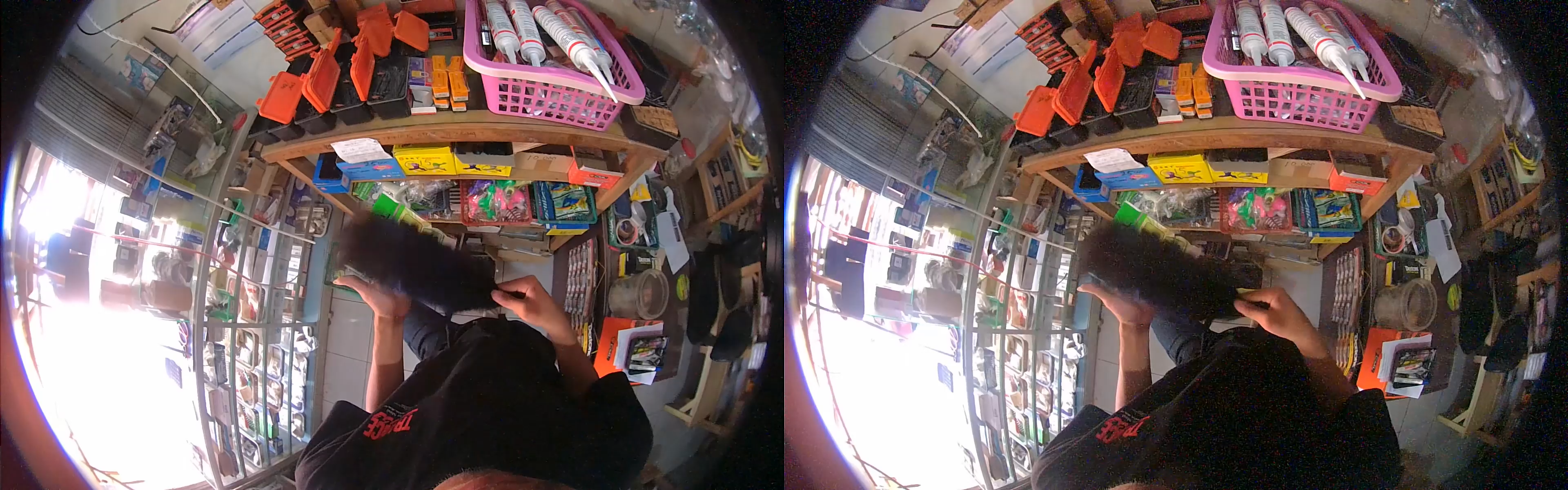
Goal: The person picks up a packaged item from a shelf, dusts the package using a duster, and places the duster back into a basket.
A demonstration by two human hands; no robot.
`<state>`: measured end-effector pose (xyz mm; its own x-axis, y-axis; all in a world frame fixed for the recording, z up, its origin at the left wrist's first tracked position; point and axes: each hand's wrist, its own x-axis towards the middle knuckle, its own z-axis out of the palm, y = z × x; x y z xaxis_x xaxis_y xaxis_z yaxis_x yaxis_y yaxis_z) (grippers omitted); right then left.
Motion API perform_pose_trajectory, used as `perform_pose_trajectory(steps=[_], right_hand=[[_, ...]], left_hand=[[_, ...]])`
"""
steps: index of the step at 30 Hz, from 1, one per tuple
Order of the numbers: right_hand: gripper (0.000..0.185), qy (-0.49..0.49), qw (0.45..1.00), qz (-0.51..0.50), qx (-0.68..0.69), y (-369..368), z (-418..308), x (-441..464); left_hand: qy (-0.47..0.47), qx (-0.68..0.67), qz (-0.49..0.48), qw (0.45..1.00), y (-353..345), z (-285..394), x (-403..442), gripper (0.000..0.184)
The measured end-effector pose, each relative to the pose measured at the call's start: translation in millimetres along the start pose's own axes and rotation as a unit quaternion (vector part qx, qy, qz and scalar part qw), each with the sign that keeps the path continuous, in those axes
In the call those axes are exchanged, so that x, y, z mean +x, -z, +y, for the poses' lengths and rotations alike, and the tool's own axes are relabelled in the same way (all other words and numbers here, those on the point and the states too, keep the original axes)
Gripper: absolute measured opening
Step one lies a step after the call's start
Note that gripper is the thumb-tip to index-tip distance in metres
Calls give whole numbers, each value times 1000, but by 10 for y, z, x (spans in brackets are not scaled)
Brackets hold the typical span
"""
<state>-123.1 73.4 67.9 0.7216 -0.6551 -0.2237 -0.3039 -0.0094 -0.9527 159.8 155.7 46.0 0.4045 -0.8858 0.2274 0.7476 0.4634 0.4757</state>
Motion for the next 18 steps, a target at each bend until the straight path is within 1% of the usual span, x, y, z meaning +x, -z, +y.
perform_pose_trajectory(steps=[1, 2, 4, 6, 7, 8, 9, 10, 11, 14, 15, 16, 17, 18], right_hand=[[27, 4, 1000, 20, -3, -8, -24, -7], [27, 2, 1000, -12, -8, 14, -30, -13], [27, 0, 997, -76, -19, 69, -34, -7], [27, 13, 1000, -5, -2, 18, 26, 17], [27, 18, 999, 31, 8, -4, 48, 22], [27, 17, 1000, 18, -1, 3, 31, 12], [26, 16, 1000, 5, -11, 28, -6, 4], [26, 16, 1000, -8, -22, 60, -34, 14], [26, 8, 998, -59, -32, 110, -13, 26], [26, 53, 996, 67, 7, 6, 67, 33], [27, 41, 998, 42, -1, 25, 56, 22], [28, 30, 999, 17, -11, 74, 31, 17], [28, 20, 1000, -9, -21, 113, 18, 18], [29, 22, 1000, 4, -11, 112, 53, 22]], left_hand=[[0, -5, 0, 1000, -2, -3, -5, 69], [-2, -11, -1, 1000, -5, -11, -1, 66], [-23, 83, 84, 993, -26, -69, 22, 79], [-42, 176, 167, 969, -44, -116, 36, 91], [-11, 81, 152, 985, -70, -96, 38, 90], [20, -16, 137, 990, -90, -60, 26, 88], [10, -64, -61, 996, 260, -68, 18, 92], [12, -54, -10, 998, 217, -77, 35, 91], [13, -44, 43, 998, 103, -80, 50, 90], [22, -10, 199, 980, -171, -82, 76, 87], [5, -95, -67, 993, 236, -87, 55, 82], [-12, -25, 26, 999, 166, -110, 66, 83], [-30, 46, 118, 991, 70, -156, 74, 84], [-47, 116, 210, 970, 10, -178, 78, 86]])
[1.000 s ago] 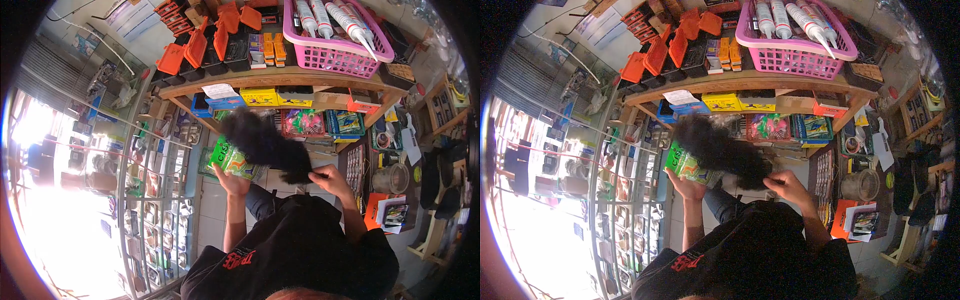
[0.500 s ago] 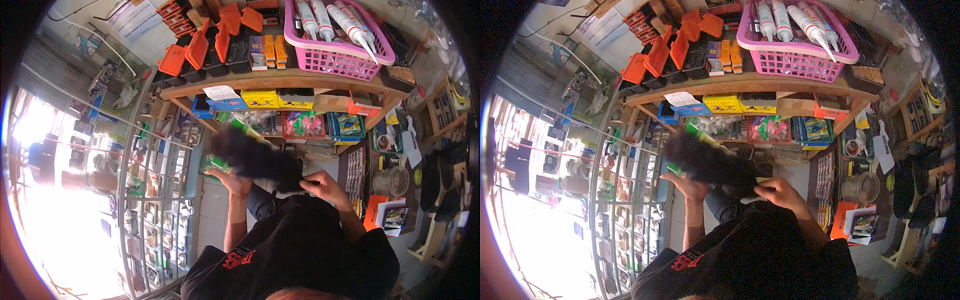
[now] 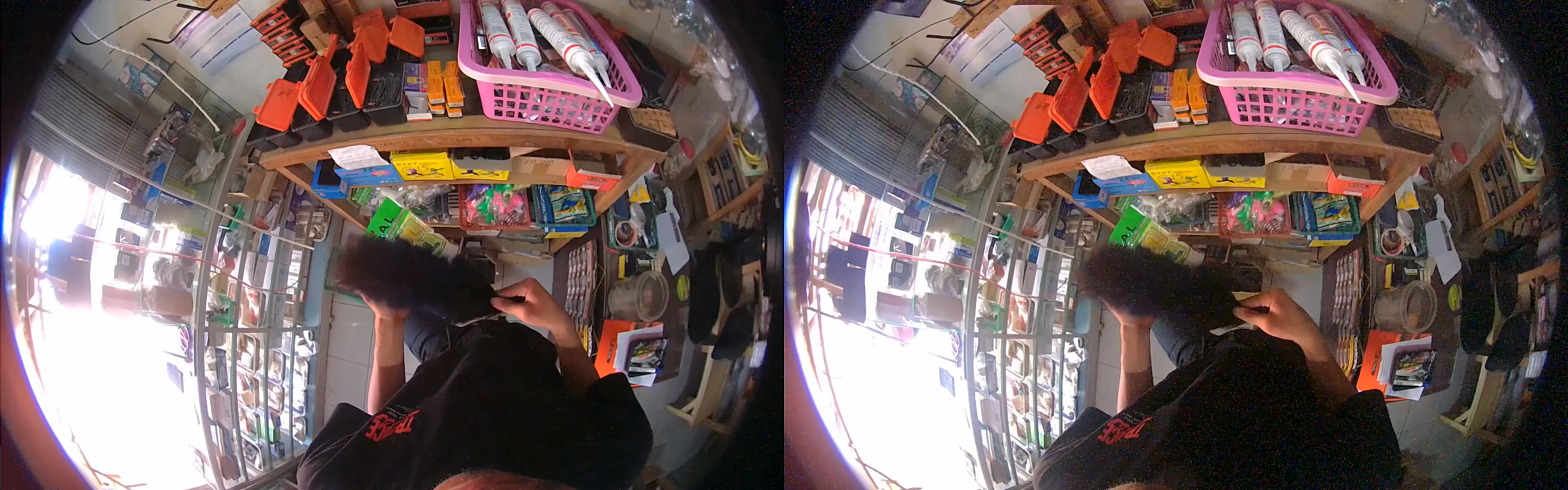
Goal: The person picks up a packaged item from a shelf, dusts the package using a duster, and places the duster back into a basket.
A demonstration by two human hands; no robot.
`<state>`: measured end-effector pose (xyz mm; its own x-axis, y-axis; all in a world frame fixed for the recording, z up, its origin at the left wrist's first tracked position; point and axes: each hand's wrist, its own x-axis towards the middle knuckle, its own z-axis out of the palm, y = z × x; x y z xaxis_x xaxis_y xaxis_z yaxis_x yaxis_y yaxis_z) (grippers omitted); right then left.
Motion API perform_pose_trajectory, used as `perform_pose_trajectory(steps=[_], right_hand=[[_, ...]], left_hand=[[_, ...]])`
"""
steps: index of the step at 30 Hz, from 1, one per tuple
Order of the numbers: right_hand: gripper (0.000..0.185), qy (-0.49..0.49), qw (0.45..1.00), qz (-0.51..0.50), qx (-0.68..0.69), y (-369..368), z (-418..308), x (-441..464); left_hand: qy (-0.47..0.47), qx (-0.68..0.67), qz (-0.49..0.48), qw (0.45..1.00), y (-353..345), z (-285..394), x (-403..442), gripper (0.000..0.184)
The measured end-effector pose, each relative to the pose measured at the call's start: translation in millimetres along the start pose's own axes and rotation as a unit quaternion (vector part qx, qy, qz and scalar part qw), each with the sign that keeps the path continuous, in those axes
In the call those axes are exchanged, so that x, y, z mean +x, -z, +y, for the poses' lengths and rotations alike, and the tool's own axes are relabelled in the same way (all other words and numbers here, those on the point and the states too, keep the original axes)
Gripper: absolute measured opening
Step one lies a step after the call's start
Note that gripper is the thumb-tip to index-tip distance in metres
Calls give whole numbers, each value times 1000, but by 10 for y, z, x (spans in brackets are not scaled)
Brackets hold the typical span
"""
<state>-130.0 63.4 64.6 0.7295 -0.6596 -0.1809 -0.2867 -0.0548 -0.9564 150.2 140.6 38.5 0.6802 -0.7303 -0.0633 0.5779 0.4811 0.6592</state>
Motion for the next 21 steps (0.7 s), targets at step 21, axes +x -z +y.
perform_pose_trajectory(steps=[21], right_hand=[[42, 48, 969, 191, 150, -98, -145, 164]], left_hand=[[81, -84, -24, 993, -303, 134, -82, 97]])
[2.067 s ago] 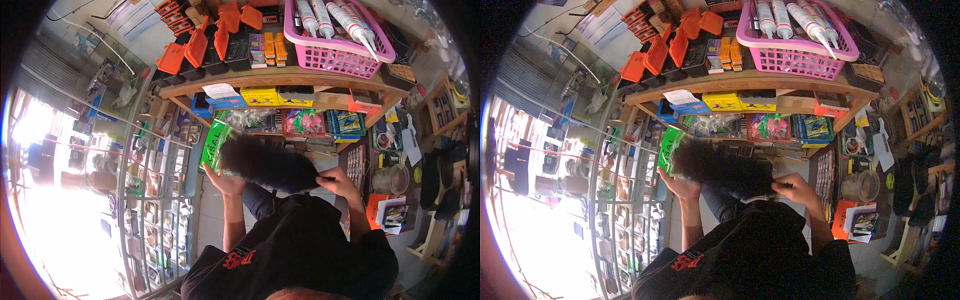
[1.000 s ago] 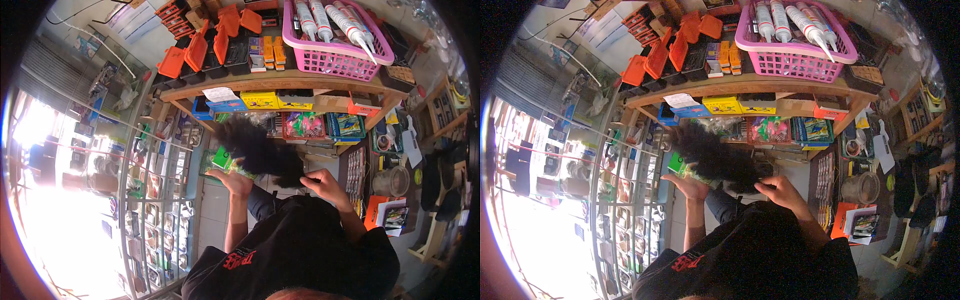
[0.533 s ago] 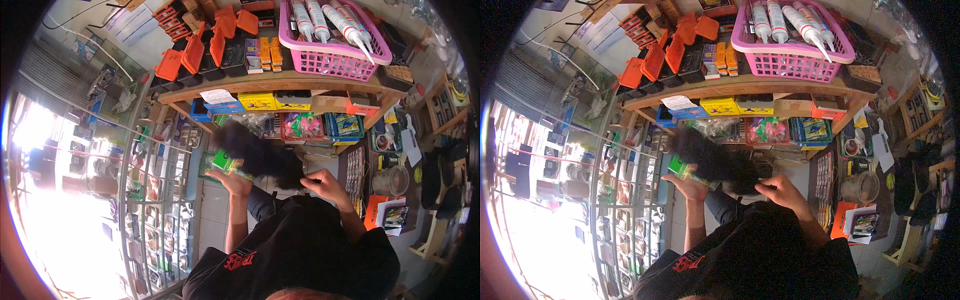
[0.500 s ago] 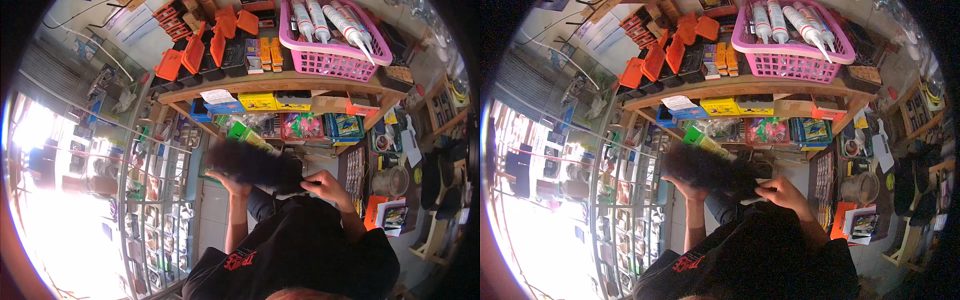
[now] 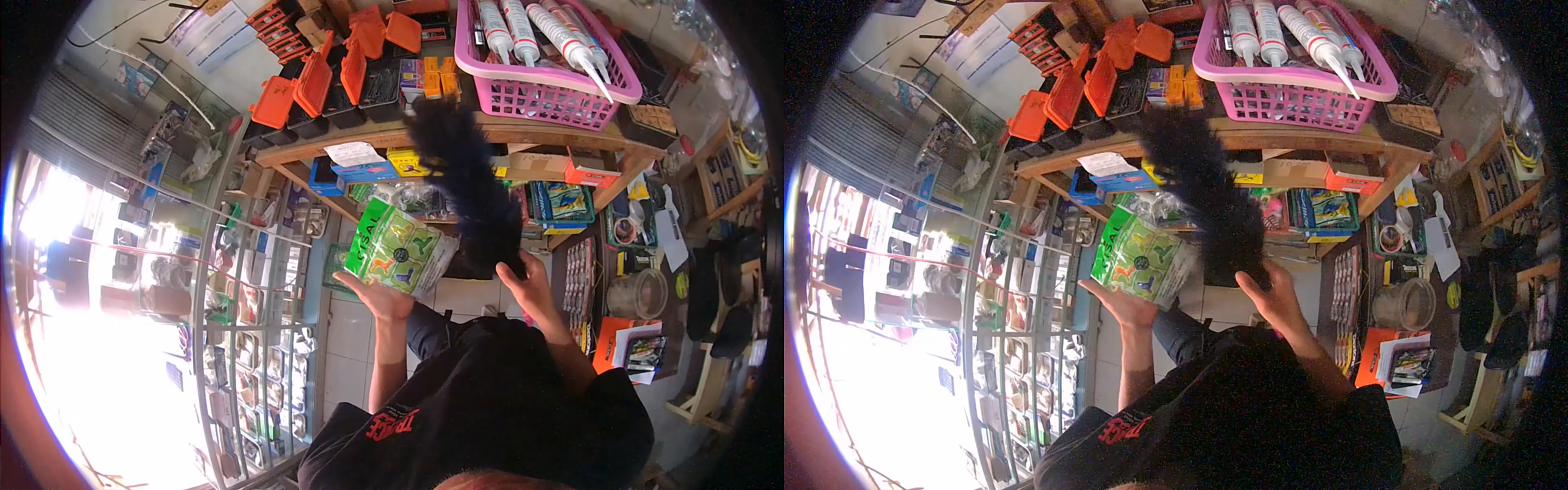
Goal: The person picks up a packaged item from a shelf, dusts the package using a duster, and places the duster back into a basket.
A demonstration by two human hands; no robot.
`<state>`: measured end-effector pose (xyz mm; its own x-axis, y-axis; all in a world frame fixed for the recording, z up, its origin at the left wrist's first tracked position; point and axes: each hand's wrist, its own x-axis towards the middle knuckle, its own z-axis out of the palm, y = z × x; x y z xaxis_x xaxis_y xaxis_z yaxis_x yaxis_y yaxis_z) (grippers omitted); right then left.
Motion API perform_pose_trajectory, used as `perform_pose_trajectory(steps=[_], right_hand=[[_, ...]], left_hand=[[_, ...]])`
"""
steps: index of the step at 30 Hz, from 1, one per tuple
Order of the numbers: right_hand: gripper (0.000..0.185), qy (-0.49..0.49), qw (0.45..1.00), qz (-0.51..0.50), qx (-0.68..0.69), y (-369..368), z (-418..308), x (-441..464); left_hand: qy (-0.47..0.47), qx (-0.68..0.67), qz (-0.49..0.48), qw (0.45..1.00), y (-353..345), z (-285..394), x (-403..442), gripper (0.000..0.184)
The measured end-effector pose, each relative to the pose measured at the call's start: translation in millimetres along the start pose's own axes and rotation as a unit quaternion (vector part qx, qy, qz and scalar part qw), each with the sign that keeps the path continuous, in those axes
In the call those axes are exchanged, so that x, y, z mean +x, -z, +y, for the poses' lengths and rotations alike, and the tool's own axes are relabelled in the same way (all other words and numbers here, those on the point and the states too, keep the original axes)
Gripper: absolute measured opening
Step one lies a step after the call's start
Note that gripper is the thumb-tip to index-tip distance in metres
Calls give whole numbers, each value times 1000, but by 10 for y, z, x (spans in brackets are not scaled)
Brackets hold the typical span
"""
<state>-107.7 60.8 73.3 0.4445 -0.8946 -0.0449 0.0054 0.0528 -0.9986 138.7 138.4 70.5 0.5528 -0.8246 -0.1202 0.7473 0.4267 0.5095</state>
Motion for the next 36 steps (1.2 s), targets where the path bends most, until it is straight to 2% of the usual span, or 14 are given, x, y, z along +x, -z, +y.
perform_pose_trajectory(steps=[3, 5, 7, 12, 16, 17, 19, 20, 24, 26, 29, 32, 35, 36], right_hand=[[47, 64, 994, 1, 90, -196, -17, 77], [57, 25, 995, -31, 95, -201, 33, 171], [57, 24, 993, -60, 96, -256, -11, 265], [57, 61, 998, -4, 18, -426, 4, 322], [53, 100, 994, 32, 24, -512, 57, 422], [48, 100, 994, 39, 16, -530, 22, 431], [38, 101, 993, 54, 1, -552, -71, 444], [36, 120, 990, 43, -57, -528, -45, 462], [33, 226, 946, -16, -233, -514, 103, 446], [39, 275, 920, -83, -269, -554, 3, 331], [45, 260, 918, -214, -210, -604, -101, 146], [49, 173, 934, -289, -115, -675, -16, -35], [48, 240, 928, -273, -87, -659, 45, -113], [41, 198, 954, -221, -49, -650, 37, -174]], left_hand=[[46, -33, -28, 998, -19, -72, -52, 101], [78, -66, -88, 991, -17, -124, -72, 103], [79, -48, -74, 993, 8, -157, -62, 104], [64, -23, -60, 996, 105, -189, -20, 100], [111, -53, 6, 992, 62, -266, -16, 95], [141, -156, -43, 977, 175, -355, 6, 93], [195, -356, -140, 903, 277, -488, 32, 90], [217, -78, -95, 969, 235, -455, -32, 82], [300, -143, -150, 931, 115, -405, -160, 70], [288, -138, -154, 935, 185, -392, -224, 68], [246, -132, -143, 950, 284, -340, -217, 64], [188, -116, -127, 967, 318, -294, -119, 60], [112, -88, -106, 984, 332, -237, 47, 56], [79, -71, -97, 990, 347, -203, 111, 55]])
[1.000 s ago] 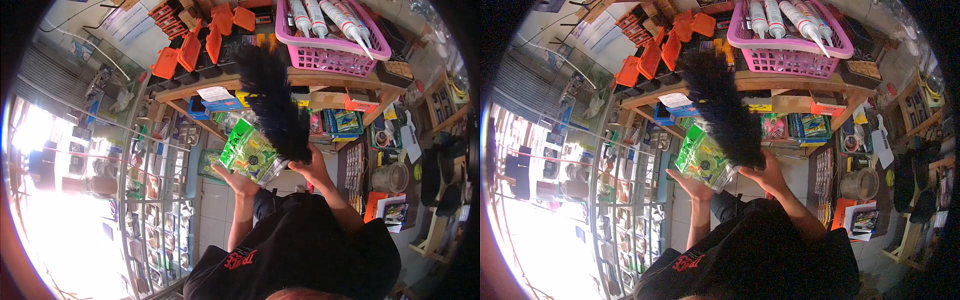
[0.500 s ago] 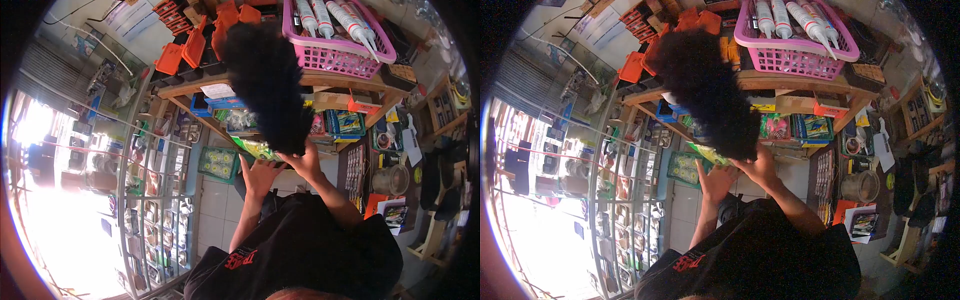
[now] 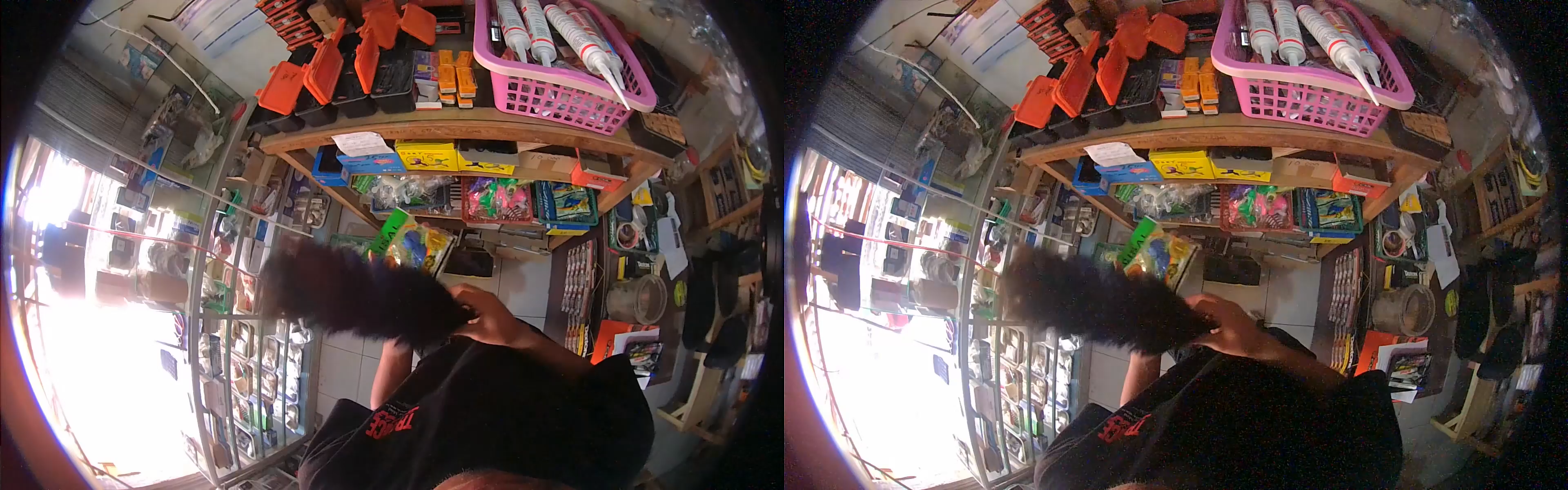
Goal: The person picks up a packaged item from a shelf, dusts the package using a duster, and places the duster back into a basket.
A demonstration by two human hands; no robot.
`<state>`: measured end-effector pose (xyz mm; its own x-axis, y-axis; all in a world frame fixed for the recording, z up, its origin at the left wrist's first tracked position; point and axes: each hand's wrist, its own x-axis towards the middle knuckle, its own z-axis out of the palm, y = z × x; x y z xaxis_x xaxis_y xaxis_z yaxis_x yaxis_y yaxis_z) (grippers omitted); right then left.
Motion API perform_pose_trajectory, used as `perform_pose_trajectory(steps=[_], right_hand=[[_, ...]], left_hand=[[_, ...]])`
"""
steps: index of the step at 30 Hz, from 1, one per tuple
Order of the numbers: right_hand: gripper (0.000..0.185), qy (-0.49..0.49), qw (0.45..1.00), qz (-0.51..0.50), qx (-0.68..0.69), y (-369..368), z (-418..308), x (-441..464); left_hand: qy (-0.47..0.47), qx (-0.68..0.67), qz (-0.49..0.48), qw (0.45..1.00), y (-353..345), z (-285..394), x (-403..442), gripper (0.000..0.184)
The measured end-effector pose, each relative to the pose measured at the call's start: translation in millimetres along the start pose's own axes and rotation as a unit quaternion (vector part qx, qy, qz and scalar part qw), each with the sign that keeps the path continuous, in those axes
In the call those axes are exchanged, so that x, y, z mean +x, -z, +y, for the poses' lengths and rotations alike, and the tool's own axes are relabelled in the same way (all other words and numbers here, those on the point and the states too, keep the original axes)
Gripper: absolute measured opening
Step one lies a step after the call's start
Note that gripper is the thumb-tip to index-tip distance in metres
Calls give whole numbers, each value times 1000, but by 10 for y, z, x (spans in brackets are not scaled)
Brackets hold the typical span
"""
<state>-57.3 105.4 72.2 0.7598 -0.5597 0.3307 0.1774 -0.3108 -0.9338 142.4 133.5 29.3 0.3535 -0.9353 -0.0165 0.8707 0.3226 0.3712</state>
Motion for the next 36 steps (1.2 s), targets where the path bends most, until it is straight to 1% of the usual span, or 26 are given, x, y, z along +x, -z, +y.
perform_pose_trajectory(steps=[1, 2, 3, 4, 5, 7, 8, 10, 11, 12, 13, 15, 16, 19, 20, 21, 23, 26, 27, 28, 29, 31, 34, 35, 36], right_hand=[[36, -39, 997, 60, 36, -8, -53, -59], [31, -72, 993, 86, 41, 48, -23, -98], [27, -105, 987, 111, 46, 105, 7, -136], [24, -132, 986, 102, 20, 264, 158, -184], [24, -158, 983, 92, -6, 387, 198, -202], [25, -199, 973, 102, -55, 542, 86, -267], [22, -156, 973, 91, -146, 579, 227, -364], [23, -179, 975, 17, -133, 624, 282, -551], [23, -191, 973, -19, -127, 617, 261, -600], [23, -190, 976, -12, -108, 580, 225, -639], [23, -194, 975, 15, -104, 557, 243, -682], [23, -201, 973, 67, -94, 533, 310, -746], [23, -284, 951, 67, -99, 571, 257, -741], [25, -225, 969, 55, -81, 497, 310, -801], [25, -218, 970, 10, -111, 517, 322, -815], [25, -215, 970, 37, -108, 504, 320, -824], [25, -206, 969, 91, -101, 473, 274, -805], [23, -235, 965, 64, -96, 514, 284, -837], [22, -244, 964, 55, -95, 537, 291, -847], [22, -221, 969, 17, -108, 559, 277, -849], [22, -212, 970, 39, -108, 549, 281, -856], [24, -195, 971, 84, -107, 515, 294, -873], [23, -226, 968, 49, -93, 548, 271, -884], [23, -236, 967, 38, -88, 557, 262, -881], [23, -219, 971, -3, -94, 565, 242, -871]], left_hand=[[-31, 22, 12, 999, 59, 17, 35, 54], [-68, 54, 65, 994, 53, 87, 78, 53], [-90, 82, 138, 983, 64, 132, 109, 52], [-70, 77, 280, 954, 42, 210, 41, 53], [-83, 76, 242, 964, -93, 233, 40, 55], [-95, 29, 173, 980, -73, 255, 86, 58], [-101, 25, 175, 979, -58, 273, 107, 60], [-111, 17, 181, 977, -25, 308, 105, 62], [-96, 56, 137, 984, -14, 333, 79, 63], [-83, 20, 83, 993, 100, 353, 60, 63], [-70, -16, 28, 997, 53, 369, 56, 63], [-104, 18, 103, 989, -50, 338, 69, 63], [-121, 35, 141, 982, -147, 333, 70, 63], [-133, 42, 166, 976, -161, 353, 65, 64], [-65, 32, -55, 996, -102, 406, 2, 63], [-124, 55, 88, 987, -71, 391, 28, 63], [-102, 54, 141, 983, -201, 409, 5, 63], [-135, 26, 162, 977, -208, 419, 22, 64], [-124, 28, 115, 985, -144, 444, 5, 64], [-111, 30, 69, 991, -137, 487, -30, 64], [-98, 33, 22, 994, -133, 510, -49, 64], [-108, 45, 80, 990, -165, 476, -46, 64], [-138, 39, 154, 978, -293, 457, -65, 64], [-144, 64, 147, 977, -202, 483, -71, 64], [-148, 89, 139, 975, -38, 521, -67, 64]])
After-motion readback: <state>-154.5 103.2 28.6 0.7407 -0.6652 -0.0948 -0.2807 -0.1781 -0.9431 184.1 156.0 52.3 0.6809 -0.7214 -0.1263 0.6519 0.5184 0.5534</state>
